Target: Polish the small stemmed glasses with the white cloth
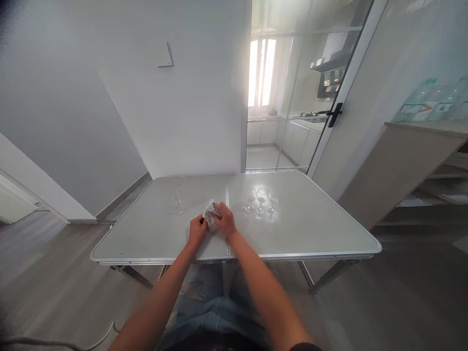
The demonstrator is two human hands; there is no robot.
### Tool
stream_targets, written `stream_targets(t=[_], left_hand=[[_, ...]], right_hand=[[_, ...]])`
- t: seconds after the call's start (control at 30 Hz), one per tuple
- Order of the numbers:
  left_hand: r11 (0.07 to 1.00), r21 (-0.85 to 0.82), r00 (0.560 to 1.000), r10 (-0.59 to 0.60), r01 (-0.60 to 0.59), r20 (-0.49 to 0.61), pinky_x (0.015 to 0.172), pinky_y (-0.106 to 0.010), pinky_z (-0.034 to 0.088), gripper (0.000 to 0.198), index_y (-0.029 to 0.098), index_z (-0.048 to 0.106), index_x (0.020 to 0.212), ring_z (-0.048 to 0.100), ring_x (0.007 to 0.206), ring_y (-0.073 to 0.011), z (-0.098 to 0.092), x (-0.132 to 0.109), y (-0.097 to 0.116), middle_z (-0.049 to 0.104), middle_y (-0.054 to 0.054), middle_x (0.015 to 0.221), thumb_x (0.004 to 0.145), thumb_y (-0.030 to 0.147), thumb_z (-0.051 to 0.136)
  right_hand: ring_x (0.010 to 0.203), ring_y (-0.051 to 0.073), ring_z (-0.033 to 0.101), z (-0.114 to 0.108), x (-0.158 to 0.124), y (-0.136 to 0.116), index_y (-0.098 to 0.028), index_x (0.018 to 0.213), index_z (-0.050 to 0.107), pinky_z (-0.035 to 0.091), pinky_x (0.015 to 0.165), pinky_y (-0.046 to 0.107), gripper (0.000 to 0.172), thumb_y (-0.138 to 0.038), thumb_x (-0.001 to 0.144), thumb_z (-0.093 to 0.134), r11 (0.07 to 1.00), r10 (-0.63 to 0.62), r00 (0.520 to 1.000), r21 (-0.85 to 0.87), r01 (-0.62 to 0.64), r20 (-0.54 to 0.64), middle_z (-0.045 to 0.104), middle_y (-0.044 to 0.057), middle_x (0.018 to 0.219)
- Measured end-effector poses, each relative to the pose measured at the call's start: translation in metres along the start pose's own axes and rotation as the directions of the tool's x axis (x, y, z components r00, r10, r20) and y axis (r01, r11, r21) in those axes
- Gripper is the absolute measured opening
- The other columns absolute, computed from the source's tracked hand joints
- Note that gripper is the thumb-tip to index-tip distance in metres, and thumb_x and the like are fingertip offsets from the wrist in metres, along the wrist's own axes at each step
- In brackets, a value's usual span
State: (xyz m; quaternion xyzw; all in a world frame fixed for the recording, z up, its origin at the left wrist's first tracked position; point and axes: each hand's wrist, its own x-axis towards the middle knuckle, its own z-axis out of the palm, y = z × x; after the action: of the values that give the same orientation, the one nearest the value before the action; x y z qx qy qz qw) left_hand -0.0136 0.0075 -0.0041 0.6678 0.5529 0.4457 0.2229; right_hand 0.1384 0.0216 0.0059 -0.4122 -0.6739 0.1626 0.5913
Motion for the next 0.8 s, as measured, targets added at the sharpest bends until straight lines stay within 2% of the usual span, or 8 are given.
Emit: stream_targets(t=[0.13, 0.23, 0.4, 0.47, 0.53, 0.63, 0.73, 0.8], left_hand=[[0.995, 0.09, 0.999, 0.044, -0.044, 0.003, 0.06, -0.024, 0.029, 0.042, 0.017, 0.058, 0.063, 0.042, 0.057, -0.0118, 0.0, -0.001, 0.002, 0.051, 0.002, 0.057, 0.092, 0.044, 0.044], [0.986, 0.165, 0.999, 0.038, -0.041, 0.024, 0.061, -0.025, 0.029, 0.041, 0.018, 0.062, 0.065, 0.044, 0.056, -0.0126, 0.001, -0.002, 0.003, 0.057, 0.0, 0.058, 0.093, 0.043, 0.045], [0.958, 0.286, 0.999, -0.031, 0.022, 0.027, 0.061, -0.028, 0.027, 0.02, 0.017, 0.07, 0.073, 0.055, 0.062, -0.017, 0.001, -0.003, 0.004, 0.07, -0.009, 0.071, 0.083, 0.025, 0.054], [0.947, 0.32, 1.0, -0.011, 0.002, 0.026, 0.061, -0.028, 0.026, 0.02, 0.017, 0.07, 0.074, 0.057, 0.064, -0.0182, 0.001, -0.005, 0.005, 0.07, -0.009, 0.072, 0.083, 0.024, 0.054], [0.939, 0.34, 0.999, 0.04, -0.049, 0.033, 0.061, -0.028, 0.025, 0.024, 0.019, 0.07, 0.074, 0.057, 0.064, -0.0183, 0.0, -0.006, 0.007, 0.069, -0.008, 0.071, 0.087, 0.028, 0.053], [0.941, 0.329, 0.996, 0.081, -0.085, 0.024, 0.06, -0.027, 0.024, 0.026, 0.019, 0.068, 0.071, 0.054, 0.061, -0.017, 0.0, -0.006, 0.008, 0.066, -0.006, 0.066, 0.089, 0.03, 0.052], [0.977, 0.207, 0.998, 0.061, -0.052, -0.035, 0.058, -0.026, 0.025, 0.026, 0.018, 0.064, 0.067, 0.049, 0.055, -0.0149, -0.001, -0.004, 0.004, 0.062, -0.004, 0.061, 0.087, 0.027, 0.051], [0.996, 0.077, 0.996, 0.054, -0.049, -0.069, 0.058, -0.026, 0.027, 0.027, 0.018, 0.061, 0.064, 0.047, 0.054, -0.0141, -0.001, -0.002, 0.0, 0.059, -0.002, 0.058, 0.087, 0.027, 0.05]], right_hand=[[0.082, 0.018, 0.054, -0.003, 0.0, 0.006, -0.024, 0.126, 0.063, 0.048, 0.075, 0.03, 0.035, -0.024, 0.095, 0.048, 0.979, -0.104, 0.986, -0.189, 0.077, -0.132, 0.051, 0.006, 0.094], [0.083, 0.018, 0.051, -0.006, -0.002, 0.004, -0.027, 0.124, 0.067, 0.046, 0.077, 0.032, 0.037, -0.02, 0.09, 0.055, 0.948, -0.197, 0.98, -0.262, 0.183, -0.029, 0.048, 0.004, 0.091], [0.087, 0.022, 0.047, -0.002, -0.004, -0.005, -0.029, 0.112, 0.074, 0.037, 0.084, 0.038, 0.037, -0.019, 0.076, 0.067, 0.844, -0.302, 0.93, -0.395, 0.363, 0.209, 0.052, 0.004, 0.087], [0.087, 0.022, 0.047, -0.002, -0.003, -0.005, -0.029, 0.114, 0.073, 0.036, 0.084, 0.038, 0.038, -0.019, 0.078, 0.066, 0.826, -0.308, 0.931, -0.43, 0.364, 0.197, 0.053, 0.005, 0.087], [0.086, 0.022, 0.046, -0.003, -0.002, -0.004, -0.028, 0.12, 0.071, 0.035, 0.084, 0.039, 0.04, -0.018, 0.082, 0.063, 0.828, -0.292, 0.951, -0.47, 0.306, 0.105, 0.054, 0.006, 0.087], [0.087, 0.023, 0.048, -0.003, -0.002, -0.001, -0.027, 0.123, 0.068, 0.039, 0.084, 0.039, 0.043, -0.015, 0.083, 0.06, 0.861, -0.277, 0.96, -0.436, 0.263, 0.031, 0.053, 0.006, 0.089], [0.089, 0.023, 0.051, -0.002, -0.002, -0.001, -0.029, 0.125, 0.066, 0.043, 0.085, 0.038, 0.045, -0.013, 0.083, 0.058, 0.895, -0.311, 0.942, -0.293, 0.335, 0.127, 0.053, 0.006, 0.091], [0.091, 0.023, 0.052, -0.001, -0.002, -0.002, -0.029, 0.126, 0.063, 0.045, 0.085, 0.038, 0.048, -0.01, 0.083, 0.056, 0.929, -0.29, 0.95, -0.205, 0.309, 0.12, 0.054, 0.006, 0.094]])
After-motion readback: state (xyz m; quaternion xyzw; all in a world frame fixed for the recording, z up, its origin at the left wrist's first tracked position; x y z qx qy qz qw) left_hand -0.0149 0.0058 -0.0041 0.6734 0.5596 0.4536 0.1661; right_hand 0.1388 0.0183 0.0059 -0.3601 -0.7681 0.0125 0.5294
